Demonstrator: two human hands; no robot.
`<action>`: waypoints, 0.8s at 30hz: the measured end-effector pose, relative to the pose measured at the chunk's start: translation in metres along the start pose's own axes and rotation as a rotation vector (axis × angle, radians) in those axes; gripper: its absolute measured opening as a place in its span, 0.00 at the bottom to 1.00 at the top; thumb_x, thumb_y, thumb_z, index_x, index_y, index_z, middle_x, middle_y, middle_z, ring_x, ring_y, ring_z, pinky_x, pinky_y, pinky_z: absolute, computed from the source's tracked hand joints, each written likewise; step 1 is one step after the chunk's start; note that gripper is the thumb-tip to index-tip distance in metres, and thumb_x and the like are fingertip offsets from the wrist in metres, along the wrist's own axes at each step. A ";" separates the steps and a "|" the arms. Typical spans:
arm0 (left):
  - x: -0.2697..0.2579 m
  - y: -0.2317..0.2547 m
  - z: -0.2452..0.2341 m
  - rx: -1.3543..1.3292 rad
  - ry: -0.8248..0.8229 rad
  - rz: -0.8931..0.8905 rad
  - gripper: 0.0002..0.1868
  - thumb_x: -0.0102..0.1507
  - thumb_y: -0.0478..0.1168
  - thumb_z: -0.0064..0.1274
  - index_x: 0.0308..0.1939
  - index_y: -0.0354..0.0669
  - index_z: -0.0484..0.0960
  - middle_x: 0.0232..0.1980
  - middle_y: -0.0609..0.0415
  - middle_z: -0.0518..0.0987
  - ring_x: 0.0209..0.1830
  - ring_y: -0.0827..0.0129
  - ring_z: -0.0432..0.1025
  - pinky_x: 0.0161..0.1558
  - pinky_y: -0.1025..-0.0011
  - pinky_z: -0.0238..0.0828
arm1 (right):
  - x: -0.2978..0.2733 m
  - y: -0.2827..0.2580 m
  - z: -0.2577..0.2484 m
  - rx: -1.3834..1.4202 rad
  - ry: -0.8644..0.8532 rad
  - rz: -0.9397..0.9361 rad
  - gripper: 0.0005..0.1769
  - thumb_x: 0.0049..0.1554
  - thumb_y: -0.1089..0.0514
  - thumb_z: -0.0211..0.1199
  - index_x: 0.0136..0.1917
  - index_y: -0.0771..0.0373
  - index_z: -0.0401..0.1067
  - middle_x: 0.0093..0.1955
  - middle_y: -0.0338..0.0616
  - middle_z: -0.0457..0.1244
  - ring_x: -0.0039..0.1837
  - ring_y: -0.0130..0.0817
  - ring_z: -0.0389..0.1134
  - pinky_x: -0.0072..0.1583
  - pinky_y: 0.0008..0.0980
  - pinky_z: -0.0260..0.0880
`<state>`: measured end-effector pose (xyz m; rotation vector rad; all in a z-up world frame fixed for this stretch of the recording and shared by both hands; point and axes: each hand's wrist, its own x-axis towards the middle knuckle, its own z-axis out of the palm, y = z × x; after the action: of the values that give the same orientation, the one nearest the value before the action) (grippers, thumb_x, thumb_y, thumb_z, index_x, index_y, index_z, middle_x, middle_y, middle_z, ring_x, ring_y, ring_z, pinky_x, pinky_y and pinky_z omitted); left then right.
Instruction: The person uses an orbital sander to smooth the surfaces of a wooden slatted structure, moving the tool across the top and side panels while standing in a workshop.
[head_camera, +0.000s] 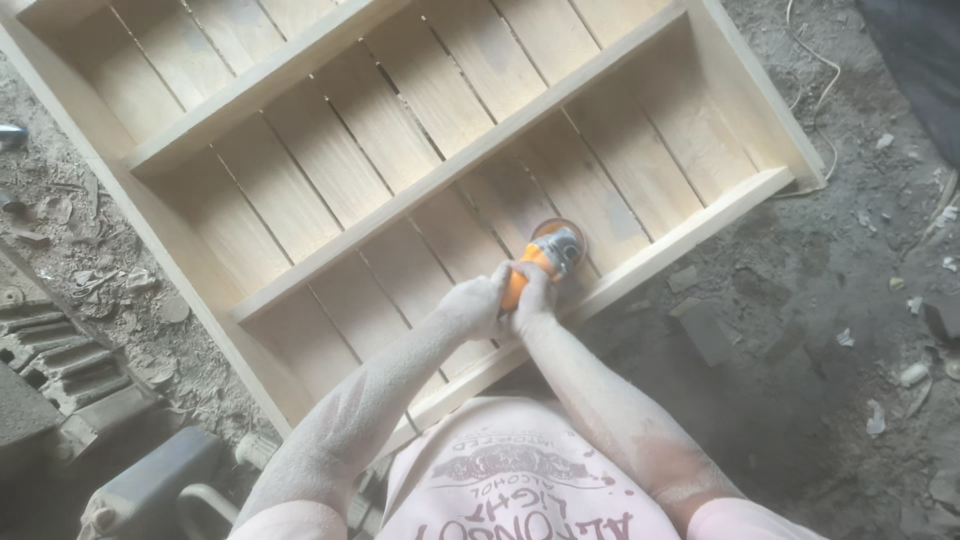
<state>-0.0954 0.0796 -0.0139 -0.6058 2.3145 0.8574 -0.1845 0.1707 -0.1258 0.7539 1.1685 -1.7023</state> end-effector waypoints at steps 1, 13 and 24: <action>0.000 -0.002 0.001 0.006 -0.018 0.026 0.57 0.52 0.42 0.65 0.77 0.35 0.46 0.49 0.36 0.80 0.49 0.47 0.78 0.49 0.57 0.76 | 0.001 0.002 -0.002 0.040 -0.021 0.000 0.27 0.47 0.60 0.64 0.61 0.63 0.66 0.50 0.45 0.65 0.53 0.42 0.70 0.57 0.41 0.73; -0.003 -0.001 0.002 0.060 -0.030 0.197 0.60 0.46 0.40 0.70 0.75 0.36 0.48 0.50 0.38 0.80 0.51 0.49 0.77 0.49 0.59 0.76 | 0.003 0.017 -0.032 0.173 -0.014 -0.146 0.23 0.49 0.59 0.62 0.59 0.63 0.66 0.51 0.46 0.64 0.55 0.45 0.69 0.58 0.43 0.72; -0.046 -0.048 0.005 0.146 -0.093 0.175 0.55 0.52 0.37 0.62 0.78 0.38 0.46 0.48 0.39 0.80 0.47 0.49 0.79 0.47 0.58 0.77 | -0.046 0.080 -0.016 0.132 -0.059 0.018 0.20 0.52 0.55 0.65 0.57 0.58 0.66 0.52 0.41 0.64 0.57 0.38 0.66 0.63 0.40 0.67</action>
<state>-0.0323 0.0594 -0.0076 -0.2984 2.3447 0.7692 -0.0931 0.1900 -0.1224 0.7861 1.0143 -1.7878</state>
